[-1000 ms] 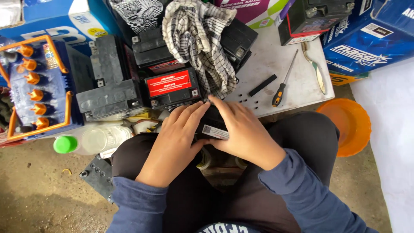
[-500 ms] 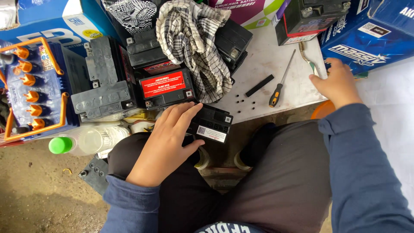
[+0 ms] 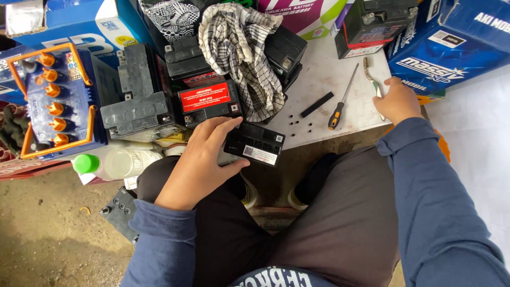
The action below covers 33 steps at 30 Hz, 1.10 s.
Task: Cleaning and inspecting small lead-acid batteries with a cloth
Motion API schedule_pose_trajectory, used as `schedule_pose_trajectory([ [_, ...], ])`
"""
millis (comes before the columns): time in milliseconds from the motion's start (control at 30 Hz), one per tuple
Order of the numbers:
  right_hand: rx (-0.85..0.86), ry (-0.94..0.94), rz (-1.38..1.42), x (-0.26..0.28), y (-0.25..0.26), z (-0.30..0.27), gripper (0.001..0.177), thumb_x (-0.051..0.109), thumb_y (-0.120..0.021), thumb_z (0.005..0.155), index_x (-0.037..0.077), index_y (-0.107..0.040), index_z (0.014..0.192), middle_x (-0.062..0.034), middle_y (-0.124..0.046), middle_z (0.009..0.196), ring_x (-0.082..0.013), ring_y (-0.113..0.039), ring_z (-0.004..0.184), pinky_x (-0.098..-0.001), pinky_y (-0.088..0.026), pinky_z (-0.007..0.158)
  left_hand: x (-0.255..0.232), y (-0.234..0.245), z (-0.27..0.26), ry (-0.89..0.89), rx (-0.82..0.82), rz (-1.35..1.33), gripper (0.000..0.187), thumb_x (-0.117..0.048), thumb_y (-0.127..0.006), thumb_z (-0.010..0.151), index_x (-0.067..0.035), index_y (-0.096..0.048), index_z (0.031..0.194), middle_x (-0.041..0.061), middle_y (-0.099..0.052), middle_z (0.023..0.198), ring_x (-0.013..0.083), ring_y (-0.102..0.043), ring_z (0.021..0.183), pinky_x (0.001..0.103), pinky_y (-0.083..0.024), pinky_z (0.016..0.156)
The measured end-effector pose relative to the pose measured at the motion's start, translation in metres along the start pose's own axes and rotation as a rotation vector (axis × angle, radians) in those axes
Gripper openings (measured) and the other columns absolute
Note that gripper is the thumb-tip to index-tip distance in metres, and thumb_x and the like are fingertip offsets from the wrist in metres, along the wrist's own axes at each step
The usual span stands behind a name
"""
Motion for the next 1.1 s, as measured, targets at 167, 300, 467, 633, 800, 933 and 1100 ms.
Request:
schedule_pose_trajectory([
  [167,-0.341,0.218,-0.041,0.046,0.024,-0.043,0.041,0.021,-0.076,0.09,0.004,-0.067,0.126,-0.0232,-0.062,0.111,-0.0426,-0.059,0.099,-0.0491,-0.05,0.086,-0.002,0.002,-0.001,-0.027,-0.05,0.022,0.07,-0.01,-0.084,0.07,-0.005,-0.058,0.135,0.013,-0.059,0.13,0.0298,-0.061,0.113,0.037,-0.048,0.097],
  [300,-0.304,0.441,0.162,0.112,0.039,-0.104,0.015,0.016,-0.077,0.089,0.011,-0.077,0.103,-0.0129,-0.063,0.097,-0.0327,-0.061,0.091,-0.0439,-0.049,0.085,0.002,0.002,0.0,-0.001,-0.077,0.046,0.066,-0.013,-0.084,0.073,-0.005,-0.06,0.133,0.013,-0.062,0.125,0.0305,-0.063,0.109,0.038,-0.049,0.095],
  [467,-0.072,0.476,0.066,0.149,0.014,-0.138,0.02,0.021,-0.077,0.083,0.011,-0.076,0.1,-0.0105,-0.066,0.099,-0.0326,-0.063,0.097,-0.0418,-0.051,0.088,-0.005,0.004,0.002,-0.031,-0.071,-0.01,0.057,-0.007,-0.079,0.078,-0.003,-0.06,0.131,0.014,-0.061,0.126,0.0299,-0.063,0.106,0.036,-0.051,0.093],
  [633,-0.043,0.479,-0.048,0.149,-0.007,-0.132,0.018,0.022,-0.079,0.081,0.013,-0.077,0.096,-0.0079,-0.068,0.096,-0.0329,-0.065,0.092,-0.0433,-0.054,0.082,-0.006,0.004,0.003,-0.039,-0.066,-0.038,0.054,-0.005,-0.077,0.079,-0.004,-0.06,0.131,0.013,-0.061,0.125,0.0286,-0.064,0.105,0.035,-0.051,0.092],
  [800,-0.13,0.542,-0.067,0.151,-0.028,-0.118,0.007,0.016,-0.079,0.077,0.011,-0.077,0.081,-0.0093,-0.067,0.085,-0.0324,-0.067,0.081,-0.0416,-0.055,0.071,-0.006,0.004,0.006,-0.052,-0.06,-0.058,0.054,-0.003,-0.076,0.079,-0.003,-0.059,0.131,0.014,-0.06,0.125,0.0298,-0.063,0.106,0.036,-0.051,0.094],
  [933,-0.068,0.507,-0.035,0.151,-0.027,-0.116,0.009,0.016,-0.079,0.078,0.009,-0.078,0.084,-0.0101,-0.068,0.089,-0.0343,-0.066,0.084,-0.0426,-0.055,0.073,-0.004,0.004,0.005,-0.051,-0.056,-0.068,0.053,-0.002,-0.074,0.081,-0.003,-0.059,0.132,0.014,-0.059,0.124,0.0291,-0.063,0.104,0.035,-0.051,0.092],
  [1100,-0.111,0.534,-0.026,0.154,-0.023,-0.12,0.007,0.012,-0.073,0.079,0.007,-0.077,0.08,-0.0119,-0.067,0.085,-0.0339,-0.066,0.076,-0.0413,-0.054,0.068,-0.001,0.004,0.005,-0.063,-0.071,-0.084,0.049,0.003,-0.067,0.082,-0.001,-0.059,0.13,0.014,-0.06,0.122,0.0275,-0.062,0.098,0.034,-0.051,0.087],
])
Point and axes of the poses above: each hand's wrist, its own z-axis towards the middle knuckle, its own y-axis out of the back of the hand, x = y × z, the point moved 1 cm from there along z, towards the middle knuckle
